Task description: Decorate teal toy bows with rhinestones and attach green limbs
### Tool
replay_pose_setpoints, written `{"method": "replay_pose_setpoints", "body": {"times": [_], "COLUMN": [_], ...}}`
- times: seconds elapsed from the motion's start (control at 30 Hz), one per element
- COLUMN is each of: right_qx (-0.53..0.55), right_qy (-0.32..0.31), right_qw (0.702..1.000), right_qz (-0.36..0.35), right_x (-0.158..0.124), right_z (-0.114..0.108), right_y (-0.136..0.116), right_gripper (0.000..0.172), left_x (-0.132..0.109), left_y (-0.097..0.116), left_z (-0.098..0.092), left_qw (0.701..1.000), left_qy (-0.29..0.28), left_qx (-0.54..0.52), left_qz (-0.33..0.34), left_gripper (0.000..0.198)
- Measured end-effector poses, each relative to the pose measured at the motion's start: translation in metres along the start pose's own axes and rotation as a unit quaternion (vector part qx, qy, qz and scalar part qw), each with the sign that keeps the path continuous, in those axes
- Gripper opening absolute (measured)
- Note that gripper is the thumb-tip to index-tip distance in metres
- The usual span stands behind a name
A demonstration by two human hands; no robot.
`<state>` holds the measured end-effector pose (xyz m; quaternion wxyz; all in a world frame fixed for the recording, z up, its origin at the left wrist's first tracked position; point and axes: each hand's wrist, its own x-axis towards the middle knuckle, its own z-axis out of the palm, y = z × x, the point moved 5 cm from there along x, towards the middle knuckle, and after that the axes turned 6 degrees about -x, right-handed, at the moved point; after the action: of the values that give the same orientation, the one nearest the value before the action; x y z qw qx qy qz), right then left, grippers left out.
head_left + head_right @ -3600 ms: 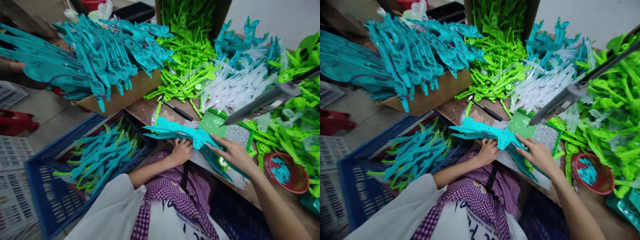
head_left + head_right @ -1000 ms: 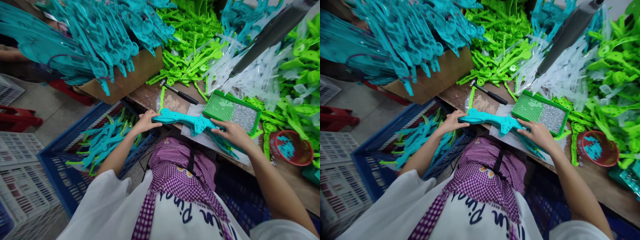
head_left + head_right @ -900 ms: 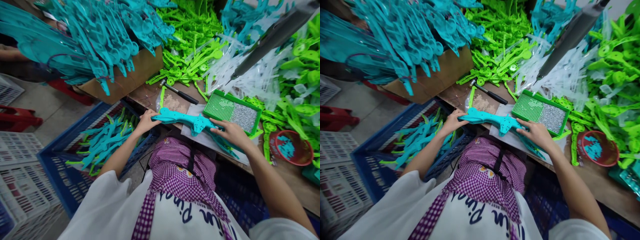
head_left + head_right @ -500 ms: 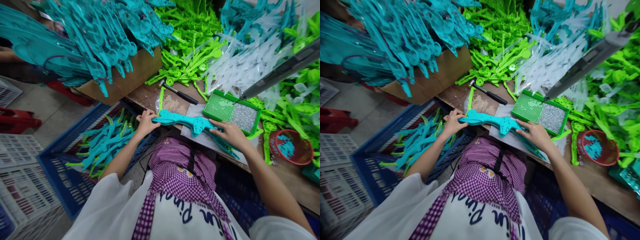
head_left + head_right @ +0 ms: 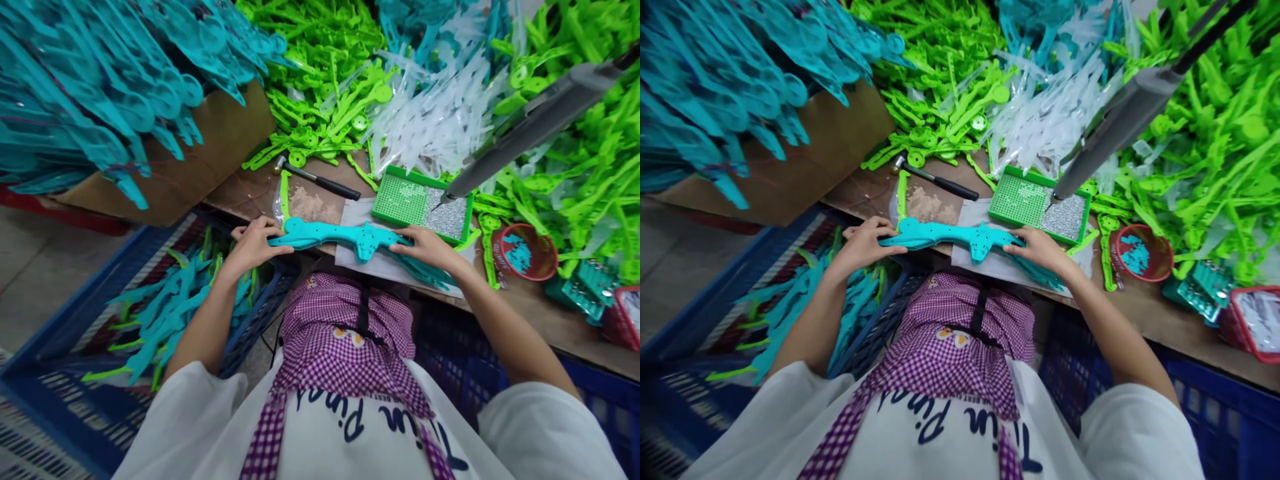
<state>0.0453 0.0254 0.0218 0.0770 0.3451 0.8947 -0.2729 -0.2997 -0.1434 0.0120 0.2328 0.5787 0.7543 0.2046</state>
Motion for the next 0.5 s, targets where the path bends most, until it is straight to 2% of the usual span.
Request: {"method": "replay_pose_setpoints", "body": {"times": [0.1, 0.27, 0.33, 0.43, 0.5], "right_qx": [-0.009, -0.055, -0.059, -0.073, -0.098], "right_qy": [0.002, 0.059, 0.087, 0.157, 0.176], "right_qw": [1.0, 0.997, 0.994, 0.985, 0.979], "right_qz": [0.0, -0.015, -0.026, 0.0, 0.015], "right_x": [0.003, -0.003, -0.018, -0.058, -0.085], "right_z": [0.003, 0.001, -0.008, -0.022, -0.021], "right_y": [0.003, 0.0, -0.003, 0.0, 0.005], "right_gripper": [0.061, 0.058, 0.057, 0.052, 0.051], "left_x": [0.0, -0.002, -0.003, -0.003, -0.004], "left_y": [0.002, 0.005, 0.006, 0.006, 0.006], "left_z": [0.001, -0.001, -0.002, -0.002, -0.001], "left_qw": [1.0, 1.0, 1.0, 0.999, 0.999], "left_qy": [0.012, 0.024, 0.026, 0.031, 0.038], "left_qx": [-0.002, -0.004, -0.004, -0.009, -0.014], "left_qz": [0.005, 0.012, 0.009, -0.001, -0.005], "left_gripper": [0.045, 0.041, 0.04, 0.04, 0.042]}}
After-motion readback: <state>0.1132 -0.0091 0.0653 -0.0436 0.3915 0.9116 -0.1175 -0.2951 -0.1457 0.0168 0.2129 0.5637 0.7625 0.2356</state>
